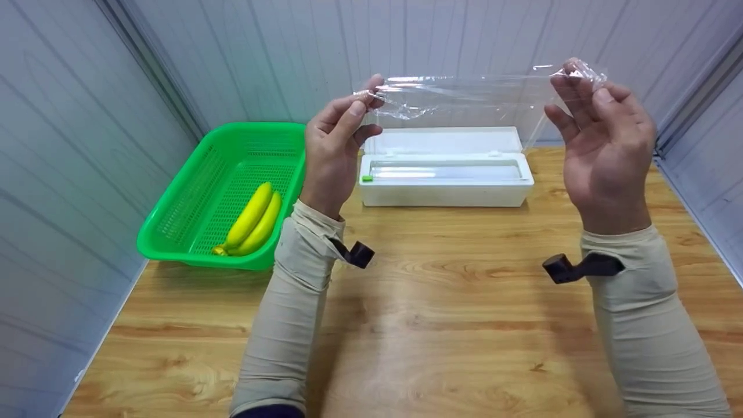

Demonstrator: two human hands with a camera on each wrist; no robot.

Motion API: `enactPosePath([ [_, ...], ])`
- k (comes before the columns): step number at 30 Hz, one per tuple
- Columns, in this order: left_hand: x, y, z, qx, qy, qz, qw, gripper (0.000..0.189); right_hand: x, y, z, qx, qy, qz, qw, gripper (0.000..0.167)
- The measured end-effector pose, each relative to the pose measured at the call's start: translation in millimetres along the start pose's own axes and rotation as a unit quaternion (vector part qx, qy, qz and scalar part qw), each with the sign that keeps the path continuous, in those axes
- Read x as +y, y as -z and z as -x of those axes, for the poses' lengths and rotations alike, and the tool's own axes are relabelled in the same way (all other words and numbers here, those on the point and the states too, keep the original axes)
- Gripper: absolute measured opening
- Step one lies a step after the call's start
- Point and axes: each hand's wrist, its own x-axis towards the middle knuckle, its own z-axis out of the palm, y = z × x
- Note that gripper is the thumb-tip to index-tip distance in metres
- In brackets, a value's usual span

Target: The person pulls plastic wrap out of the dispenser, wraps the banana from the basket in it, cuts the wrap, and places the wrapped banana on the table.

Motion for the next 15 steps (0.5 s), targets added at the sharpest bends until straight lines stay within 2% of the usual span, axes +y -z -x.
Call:
enactPosePath([
  [4, 3.2, -1.1, 0.5, -0.002, 0.001, -0.003, 1.0000, 0.026, -0.6, -1.8, 1.3, -0.001, 0.005, -0.002, 1.0000, 0.014],
  [6, 4.8, -1.5, 0.6, -0.003, 0.001, -0.004, 1.0000, 0.026, -1.5, -3.4, 1.4, 0.007, -0.003, -0.022, 0.9997, 0.013],
  [10, 8.0, -1.4, 1.5, -0.004, -0.008, -0.010, 0.9999, 0.026, -2.5, -5.8, 0.8, -0.002, -0.003, -0.018, 0.9998, 0.013],
  [11, 8.6, -1.1, 1.9, -0.005, -0.010, -0.013, 0.9998, 0.026, -2.3, -5.9, 0.7, -0.013, 0.005, 0.002, 0.9999, 0.013],
  [15, 10.1, -1.5, 2.5, -0.007, -0.016, -0.022, 0.9996, 0.026, -3.8, -7.4, 0.5, -0.024, 0.011, 0.018, 0.9995, 0.014],
])
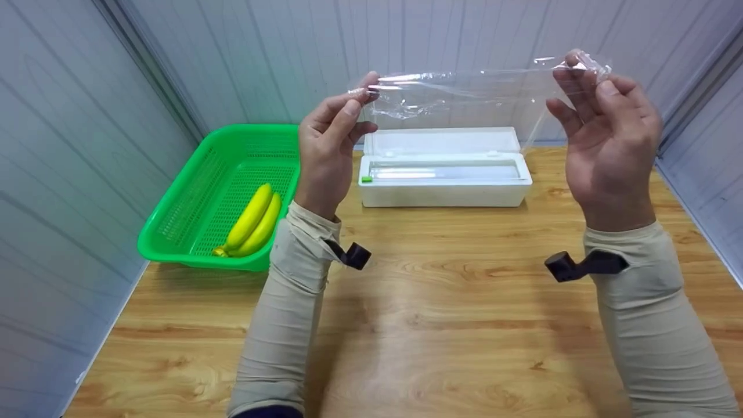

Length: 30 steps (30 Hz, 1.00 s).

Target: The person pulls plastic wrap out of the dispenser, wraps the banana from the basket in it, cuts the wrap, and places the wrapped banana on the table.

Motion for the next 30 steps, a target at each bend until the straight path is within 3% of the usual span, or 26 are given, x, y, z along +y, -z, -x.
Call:
enactPosePath([
  [10, 2.6, -5.0, -1.5, -0.008, -0.005, 0.006, 0.9999, 0.026, -5, -4, 0.0, 0.013, 0.005, -0.029, 0.9995, 0.014],
  [17, 7.7, -4.7, -0.2, -0.010, -0.013, 0.002, 0.9999, 0.027, -1, -11, 3.4, -0.020, 0.067, 0.058, 0.9958, 0.015],
  [30, 17.8, -10.2, -0.1, -0.016, -0.023, 0.007, 0.9996, 0.032, -6, -17, 4.8, -0.011, 0.062, 0.028, 0.9977, 0.016],
])
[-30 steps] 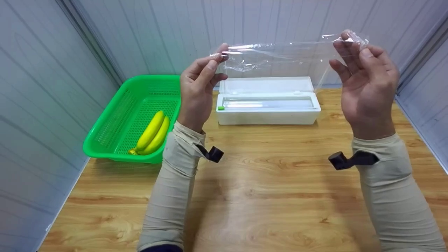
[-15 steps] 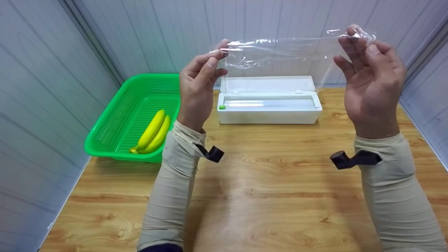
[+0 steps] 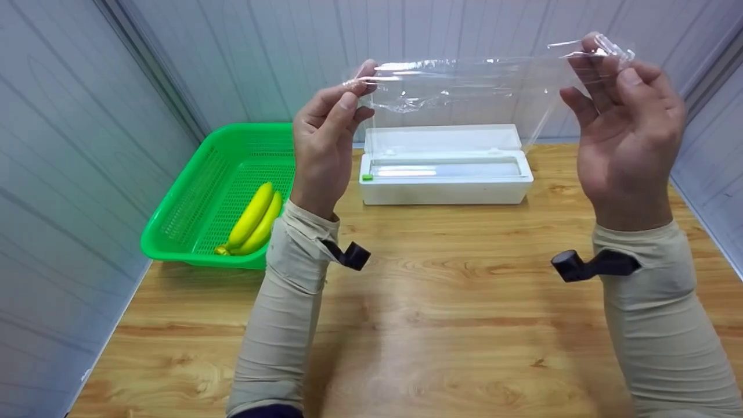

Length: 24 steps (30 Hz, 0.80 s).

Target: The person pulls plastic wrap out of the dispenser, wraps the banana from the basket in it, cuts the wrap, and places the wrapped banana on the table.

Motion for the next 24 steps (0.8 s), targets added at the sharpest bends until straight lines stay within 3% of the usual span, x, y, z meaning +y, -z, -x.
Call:
enactPosePath([
  [7, 4.4, -0.4, 2.0, -0.010, -0.013, 0.002, 0.9999, 0.030, -2, -3, 1.9, -0.009, 0.028, 0.034, 0.9990, 0.018],
  [15, 10.1, -4.4, 5.5, -0.016, -0.025, 0.013, 0.9995, 0.031, -6, -6, 5.8, -0.006, 0.049, 0.035, 0.9982, 0.020],
  [18, 12.0, -5.3, 6.0, -0.020, -0.030, 0.015, 0.9993, 0.032, -7, -7, 7.3, -0.007, 0.053, 0.026, 0.9982, 0.021],
  [24, 15.3, -7.9, 5.8, -0.030, -0.040, 0.028, 0.9984, 0.035, -10, -10, 5.3, 0.010, 0.039, -0.051, 0.9979, 0.022],
])
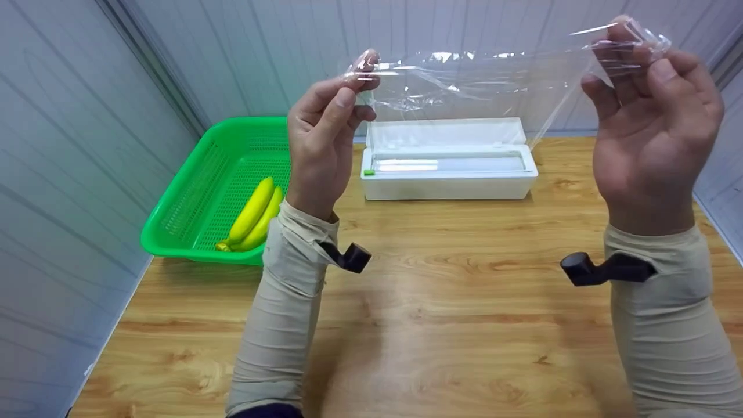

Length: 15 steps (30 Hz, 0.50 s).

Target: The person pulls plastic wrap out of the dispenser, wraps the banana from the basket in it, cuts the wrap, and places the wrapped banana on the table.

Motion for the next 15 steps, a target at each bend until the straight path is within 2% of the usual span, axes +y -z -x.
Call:
enactPosePath([
  [5, 2.8, -4.0, 1.2, 0.010, 0.008, 0.007, 0.9999, 0.035, -3.8, -1.8, 1.5, -0.009, 0.009, 0.009, 0.9999, 0.022],
  [15, 3.0, -7.7, 1.9, -0.004, 0.002, 0.010, 0.9999, 0.036, -9.7, -0.9, 2.4, -0.019, 0.015, 0.010, 0.9997, 0.024],
])
